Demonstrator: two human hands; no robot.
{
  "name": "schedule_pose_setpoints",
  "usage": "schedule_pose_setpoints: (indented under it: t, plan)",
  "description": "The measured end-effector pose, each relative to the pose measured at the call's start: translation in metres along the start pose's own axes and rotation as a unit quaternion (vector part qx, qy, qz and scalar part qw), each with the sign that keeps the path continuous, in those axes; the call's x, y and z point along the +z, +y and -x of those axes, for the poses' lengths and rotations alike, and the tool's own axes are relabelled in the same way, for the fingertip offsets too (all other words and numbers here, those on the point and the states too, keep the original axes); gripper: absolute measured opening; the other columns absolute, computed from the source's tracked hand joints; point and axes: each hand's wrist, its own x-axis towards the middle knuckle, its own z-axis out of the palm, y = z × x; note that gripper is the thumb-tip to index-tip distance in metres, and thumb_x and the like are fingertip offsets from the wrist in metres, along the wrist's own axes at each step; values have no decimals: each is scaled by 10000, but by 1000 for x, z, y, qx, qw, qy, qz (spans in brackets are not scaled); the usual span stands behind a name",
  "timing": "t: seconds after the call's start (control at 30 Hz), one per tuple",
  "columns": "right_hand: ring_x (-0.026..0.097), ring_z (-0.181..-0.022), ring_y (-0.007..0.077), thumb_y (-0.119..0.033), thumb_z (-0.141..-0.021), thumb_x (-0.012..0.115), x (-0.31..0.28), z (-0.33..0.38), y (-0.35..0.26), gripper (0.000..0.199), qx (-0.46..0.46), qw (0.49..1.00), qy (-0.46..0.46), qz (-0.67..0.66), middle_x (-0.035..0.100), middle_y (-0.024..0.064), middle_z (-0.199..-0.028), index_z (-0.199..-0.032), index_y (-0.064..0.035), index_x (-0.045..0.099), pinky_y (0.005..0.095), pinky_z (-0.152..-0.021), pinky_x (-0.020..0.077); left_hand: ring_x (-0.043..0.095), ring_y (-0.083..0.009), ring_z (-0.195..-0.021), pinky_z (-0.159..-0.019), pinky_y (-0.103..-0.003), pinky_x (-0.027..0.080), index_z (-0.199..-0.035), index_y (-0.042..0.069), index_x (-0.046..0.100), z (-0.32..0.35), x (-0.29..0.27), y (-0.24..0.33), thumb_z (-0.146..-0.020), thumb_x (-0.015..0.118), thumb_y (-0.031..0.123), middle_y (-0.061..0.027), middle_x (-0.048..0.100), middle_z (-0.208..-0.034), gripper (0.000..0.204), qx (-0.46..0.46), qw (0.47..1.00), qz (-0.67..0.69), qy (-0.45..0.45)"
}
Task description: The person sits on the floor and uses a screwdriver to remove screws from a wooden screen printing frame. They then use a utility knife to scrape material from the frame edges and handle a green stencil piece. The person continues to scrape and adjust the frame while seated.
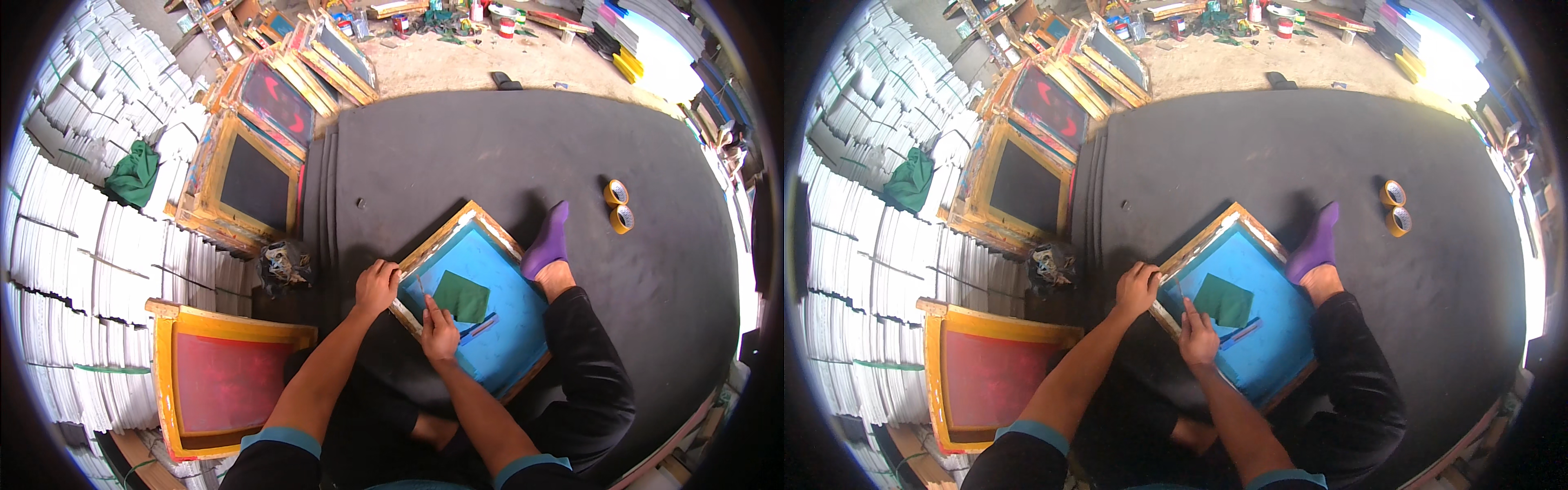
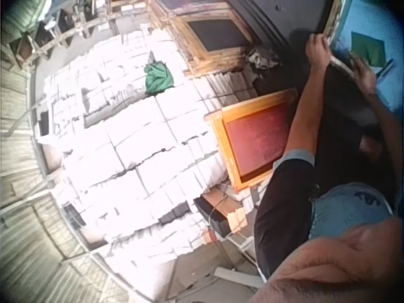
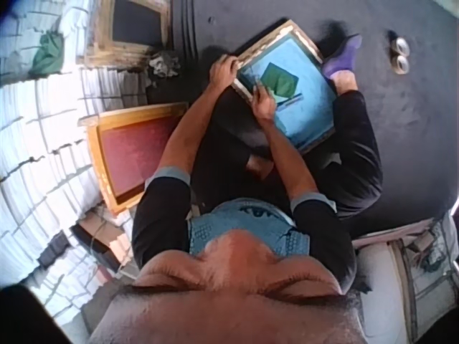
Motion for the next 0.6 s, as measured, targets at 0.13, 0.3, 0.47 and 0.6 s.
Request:
schedule_pose_setpoints:
  t: [0.13,0.3,0.47,0.6]
  plan:
    - [675,-780,355,-175,-1006,658,2,2,2,344,2,1000,-9,13,655,127,-896,-1346,-203,703,457,-693,551,690,-311,-813,-701,-425,541,-924,103,674,0,4,-5,-928,703,186,-88,655,-928,88,35,999,-17,17]
    - [672,-773,346,-164,-1004,662,3,3,2,344,3,1000,-9,6,653,125,-887,-1343,-200,706,450,-688,546,698,-325,-841,-722,-461,554,-917,79,642,-2,6,-12,-949,686,188,-107,665,-957,122,33,997,-54,-43]
    - [667,-762,336,-147,-1002,664,3,2,1,340,9,1000,-10,11,653,125,-880,-1337,-190,711,443,-683,543,689,-391,-885,-780,-514,555,-959,69,629,-9,11,-7,-980,649,178,-148,672,-979,112,-73,995,-10,-69]
    - [689,-800,375,-177,-1008,650,4,3,4,374,15,1000,-19,3,668,141,-942,-1376,-231,680,477,-697,562,682,-414,-899,-785,-514,551,-963,64,630,-6,18,-12,-986,644,183,-160,673,-973,122,-87,995,24,-41]
